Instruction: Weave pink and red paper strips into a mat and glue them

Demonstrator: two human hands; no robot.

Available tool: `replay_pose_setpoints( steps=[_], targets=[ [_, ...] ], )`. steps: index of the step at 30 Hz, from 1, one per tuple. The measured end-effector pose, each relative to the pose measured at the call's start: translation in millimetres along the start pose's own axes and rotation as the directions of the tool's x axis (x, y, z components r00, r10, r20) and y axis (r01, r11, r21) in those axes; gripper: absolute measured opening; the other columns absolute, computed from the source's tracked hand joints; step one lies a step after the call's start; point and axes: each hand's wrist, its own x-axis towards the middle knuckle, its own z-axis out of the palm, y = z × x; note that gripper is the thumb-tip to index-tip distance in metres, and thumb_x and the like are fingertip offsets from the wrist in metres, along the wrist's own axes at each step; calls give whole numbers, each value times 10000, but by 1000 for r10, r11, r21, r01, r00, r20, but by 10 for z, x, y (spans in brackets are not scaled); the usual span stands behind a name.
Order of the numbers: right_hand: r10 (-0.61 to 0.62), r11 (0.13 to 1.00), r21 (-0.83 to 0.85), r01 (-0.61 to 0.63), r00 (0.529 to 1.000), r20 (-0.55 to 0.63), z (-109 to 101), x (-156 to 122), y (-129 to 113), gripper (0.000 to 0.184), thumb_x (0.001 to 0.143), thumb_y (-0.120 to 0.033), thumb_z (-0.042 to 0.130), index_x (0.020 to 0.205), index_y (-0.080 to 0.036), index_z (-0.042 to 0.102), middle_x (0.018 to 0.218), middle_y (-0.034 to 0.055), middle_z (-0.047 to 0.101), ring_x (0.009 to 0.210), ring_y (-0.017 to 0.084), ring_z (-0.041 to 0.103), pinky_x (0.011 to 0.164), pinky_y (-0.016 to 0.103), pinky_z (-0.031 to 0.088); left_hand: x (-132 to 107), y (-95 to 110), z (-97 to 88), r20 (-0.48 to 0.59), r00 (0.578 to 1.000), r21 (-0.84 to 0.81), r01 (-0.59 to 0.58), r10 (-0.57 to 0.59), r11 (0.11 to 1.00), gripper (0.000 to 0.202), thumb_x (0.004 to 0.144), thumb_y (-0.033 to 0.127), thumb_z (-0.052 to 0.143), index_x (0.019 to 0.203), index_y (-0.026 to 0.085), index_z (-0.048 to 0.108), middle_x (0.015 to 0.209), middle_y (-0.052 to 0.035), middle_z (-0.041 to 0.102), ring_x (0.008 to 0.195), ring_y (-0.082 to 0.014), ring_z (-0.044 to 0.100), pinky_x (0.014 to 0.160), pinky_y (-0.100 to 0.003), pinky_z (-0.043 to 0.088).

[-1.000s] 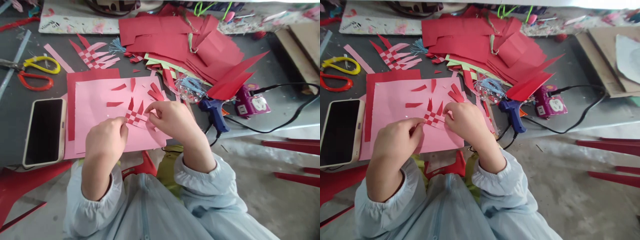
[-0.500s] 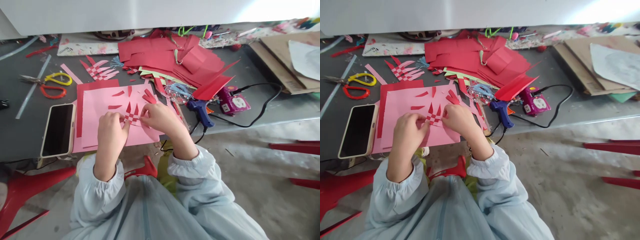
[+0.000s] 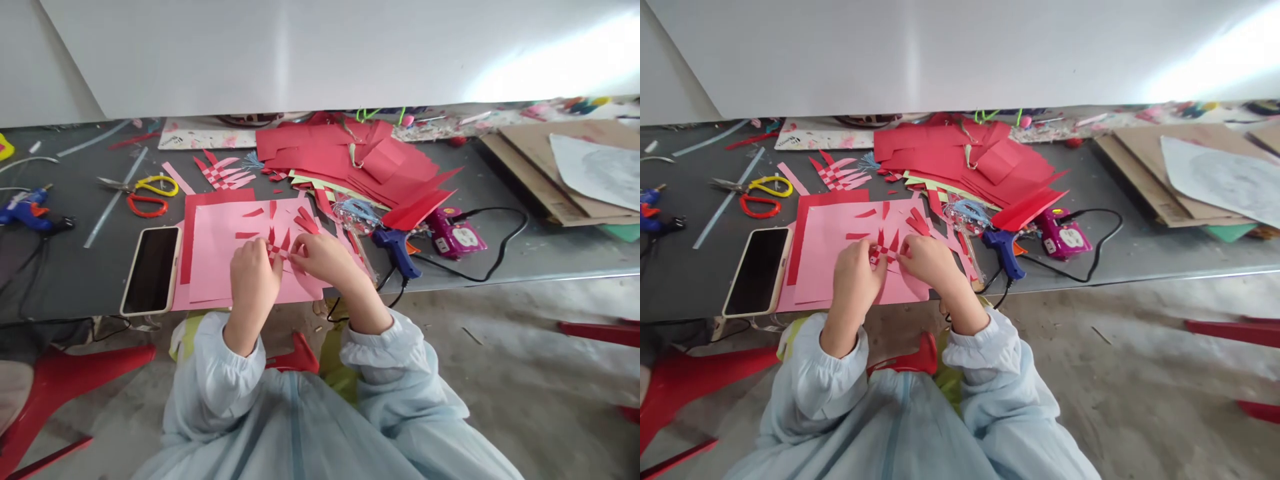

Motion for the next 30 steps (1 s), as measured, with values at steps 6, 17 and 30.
replay_pose_setpoints(
  steps=[6, 17, 30],
  targets=[
    [-2, 1000, -26, 4, 997, 75, -32, 19, -29, 164, 927, -283, 551, 891, -187, 678, 849, 89, 747, 804, 240, 690, 635, 314, 377, 79, -13, -29, 33, 995, -356, 101, -95, 929, 275, 854, 123, 622, 1106, 222, 569, 1156, -109, 682, 1030, -226, 692, 865, -373, 574],
    [-1, 956, -292, 27, 996, 89, -222, 109, -341, 275, 1002, -282, 464, 1114, -180, 694, 936, 106, 783, 863, 272, 740, 650, 322, 395, 206, -274, -391, -36, 973, -503, 181, -229, 845, 277, 875, 89, 546, 1089, 251, 614, 1121, -62, 757, 1054, -208, 732, 928, -360, 586],
    [-130, 853, -493, 172, 984, 119, -129, 1165, -890, 475, 990, -226, 374, 1434, -206, 542, 1311, 151, 708, 1132, 328, 698, 841, 390, 527, 61, -505, -503, 202, 975, -264, 146, -93, 954, 427, 901, 21, 413, 1240, 162, 630, 1214, -109, 739, 1172, -264, 684, 1059, -441, 513]
  ],
)
